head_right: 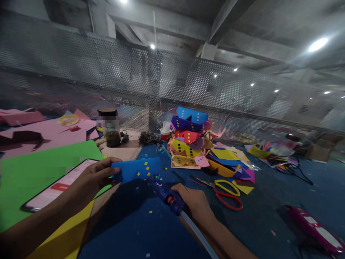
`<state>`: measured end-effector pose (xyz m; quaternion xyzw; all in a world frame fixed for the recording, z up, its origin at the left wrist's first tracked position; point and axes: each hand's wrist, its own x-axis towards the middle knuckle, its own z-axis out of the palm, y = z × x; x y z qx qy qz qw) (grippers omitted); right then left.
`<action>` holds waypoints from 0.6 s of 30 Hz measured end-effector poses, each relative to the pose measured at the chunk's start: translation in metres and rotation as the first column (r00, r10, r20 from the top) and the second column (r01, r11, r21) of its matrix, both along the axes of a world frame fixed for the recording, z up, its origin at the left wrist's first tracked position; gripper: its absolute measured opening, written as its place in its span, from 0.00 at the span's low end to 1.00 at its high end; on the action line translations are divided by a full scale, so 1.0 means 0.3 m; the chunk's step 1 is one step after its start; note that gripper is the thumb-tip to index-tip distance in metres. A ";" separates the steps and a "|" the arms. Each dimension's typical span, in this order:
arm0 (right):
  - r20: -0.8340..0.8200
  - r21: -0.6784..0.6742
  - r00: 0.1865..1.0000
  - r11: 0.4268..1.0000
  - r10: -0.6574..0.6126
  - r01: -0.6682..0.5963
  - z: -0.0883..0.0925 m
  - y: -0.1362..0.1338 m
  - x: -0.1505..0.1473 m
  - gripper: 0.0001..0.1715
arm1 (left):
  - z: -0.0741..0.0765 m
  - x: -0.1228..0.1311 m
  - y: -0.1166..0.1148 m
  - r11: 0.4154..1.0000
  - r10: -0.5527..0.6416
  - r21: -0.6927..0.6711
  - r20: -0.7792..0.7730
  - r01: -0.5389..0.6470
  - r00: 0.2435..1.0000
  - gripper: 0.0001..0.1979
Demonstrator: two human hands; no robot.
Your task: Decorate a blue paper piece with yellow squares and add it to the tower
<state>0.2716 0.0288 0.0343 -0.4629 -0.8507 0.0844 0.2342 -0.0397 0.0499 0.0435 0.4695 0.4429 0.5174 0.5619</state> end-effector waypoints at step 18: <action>0.020 0.013 1.000 1.000 0.008 -0.009 -0.005 0.001 0.002 0.14 | 0.007 0.003 -0.003 1.000 0.004 -0.005 0.021 -0.003 1.000 0.07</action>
